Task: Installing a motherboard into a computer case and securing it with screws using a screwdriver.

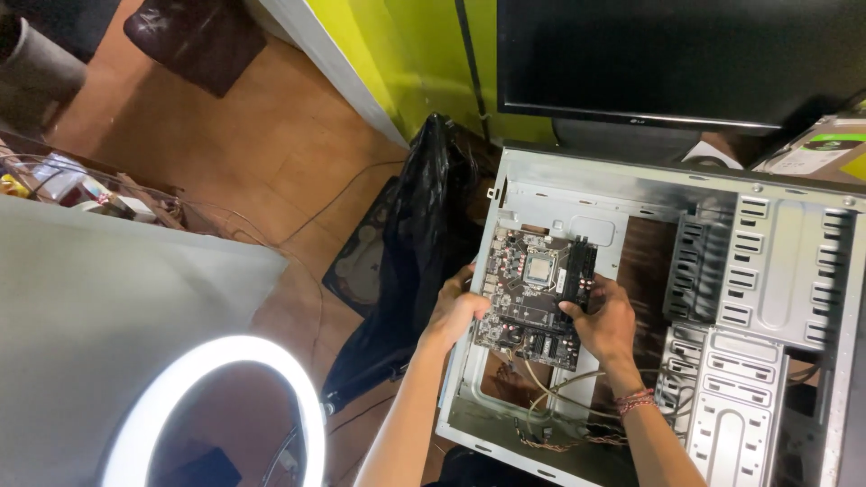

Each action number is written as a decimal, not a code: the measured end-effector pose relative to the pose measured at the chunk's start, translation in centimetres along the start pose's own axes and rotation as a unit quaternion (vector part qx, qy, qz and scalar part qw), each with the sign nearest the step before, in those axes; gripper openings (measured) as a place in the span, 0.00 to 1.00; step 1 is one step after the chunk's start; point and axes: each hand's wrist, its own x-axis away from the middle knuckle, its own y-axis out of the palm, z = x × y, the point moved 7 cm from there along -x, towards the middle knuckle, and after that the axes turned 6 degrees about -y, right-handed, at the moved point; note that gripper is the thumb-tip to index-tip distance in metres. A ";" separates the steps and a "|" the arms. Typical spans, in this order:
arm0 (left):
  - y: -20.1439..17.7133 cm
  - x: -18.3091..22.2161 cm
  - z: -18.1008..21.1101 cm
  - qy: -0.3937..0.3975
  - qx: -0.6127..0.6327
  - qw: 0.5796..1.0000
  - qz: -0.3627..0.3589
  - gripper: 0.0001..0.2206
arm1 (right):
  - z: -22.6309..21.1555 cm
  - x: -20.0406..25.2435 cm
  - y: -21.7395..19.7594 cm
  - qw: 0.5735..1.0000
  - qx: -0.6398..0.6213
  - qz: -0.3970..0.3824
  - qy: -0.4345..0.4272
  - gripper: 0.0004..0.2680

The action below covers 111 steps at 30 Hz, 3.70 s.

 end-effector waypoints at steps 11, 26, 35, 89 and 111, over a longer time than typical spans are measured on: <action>0.4 -2.2 -1.5 -0.001 -0.023 1.000 -0.005 0.39 | 0.4 -0.8 -0.2 0.999 -0.030 0.011 -0.007 0.29; 0.2 -1.2 -0.6 0.001 -0.018 1.000 -0.002 0.40 | 0.2 -0.9 -0.2 0.999 -0.036 0.003 -0.008 0.31; 0.4 -1.2 -0.6 0.017 -0.008 1.000 -0.002 0.38 | 0.0 -0.7 -0.3 0.999 -0.047 0.014 -0.006 0.31; 0.2 -0.9 -4.0 -0.085 -0.099 0.991 -0.038 0.45 | 4.4 -0.7 2.0 0.991 0.034 -0.128 0.034 0.25; -0.3 -4.0 -9.8 -0.090 -0.085 0.992 0.026 0.34 | 2.8 0.4 1.4 0.987 -0.001 -0.159 0.017 0.23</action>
